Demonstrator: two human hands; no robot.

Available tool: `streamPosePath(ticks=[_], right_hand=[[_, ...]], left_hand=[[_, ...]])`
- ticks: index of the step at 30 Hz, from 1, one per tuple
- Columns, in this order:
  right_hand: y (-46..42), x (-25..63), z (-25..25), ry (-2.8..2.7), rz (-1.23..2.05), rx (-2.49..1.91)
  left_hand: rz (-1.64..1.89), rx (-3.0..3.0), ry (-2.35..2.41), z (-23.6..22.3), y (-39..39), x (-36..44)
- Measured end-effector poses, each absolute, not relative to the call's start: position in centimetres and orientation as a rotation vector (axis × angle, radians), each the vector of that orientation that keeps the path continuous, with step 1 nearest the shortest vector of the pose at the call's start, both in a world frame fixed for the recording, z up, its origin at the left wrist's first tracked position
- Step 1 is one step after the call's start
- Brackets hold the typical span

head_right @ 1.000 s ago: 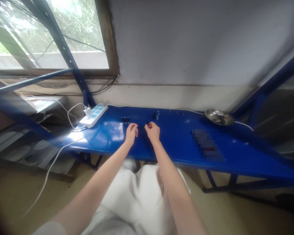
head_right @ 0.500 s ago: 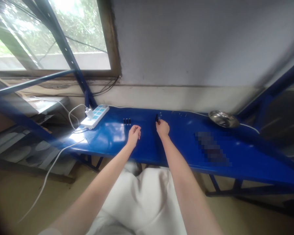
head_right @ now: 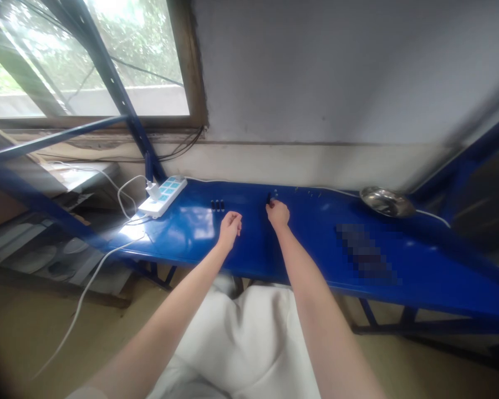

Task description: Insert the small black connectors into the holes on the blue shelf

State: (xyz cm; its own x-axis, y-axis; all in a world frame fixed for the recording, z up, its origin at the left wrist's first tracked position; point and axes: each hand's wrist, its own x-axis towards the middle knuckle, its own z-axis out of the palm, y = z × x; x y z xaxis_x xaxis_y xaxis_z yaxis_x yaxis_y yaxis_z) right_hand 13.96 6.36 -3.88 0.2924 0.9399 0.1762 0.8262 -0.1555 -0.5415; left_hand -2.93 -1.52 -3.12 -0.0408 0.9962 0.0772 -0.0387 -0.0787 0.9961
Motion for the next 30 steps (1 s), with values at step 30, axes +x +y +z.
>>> streamPosePath(ticks=[30], right_hand=[[6.6, 15.4, -3.5, -1.617, 0.279, -2.111]], left_hand=[[1.294, 1.257, 1.190, -3.4, -1.3, -3.0]])
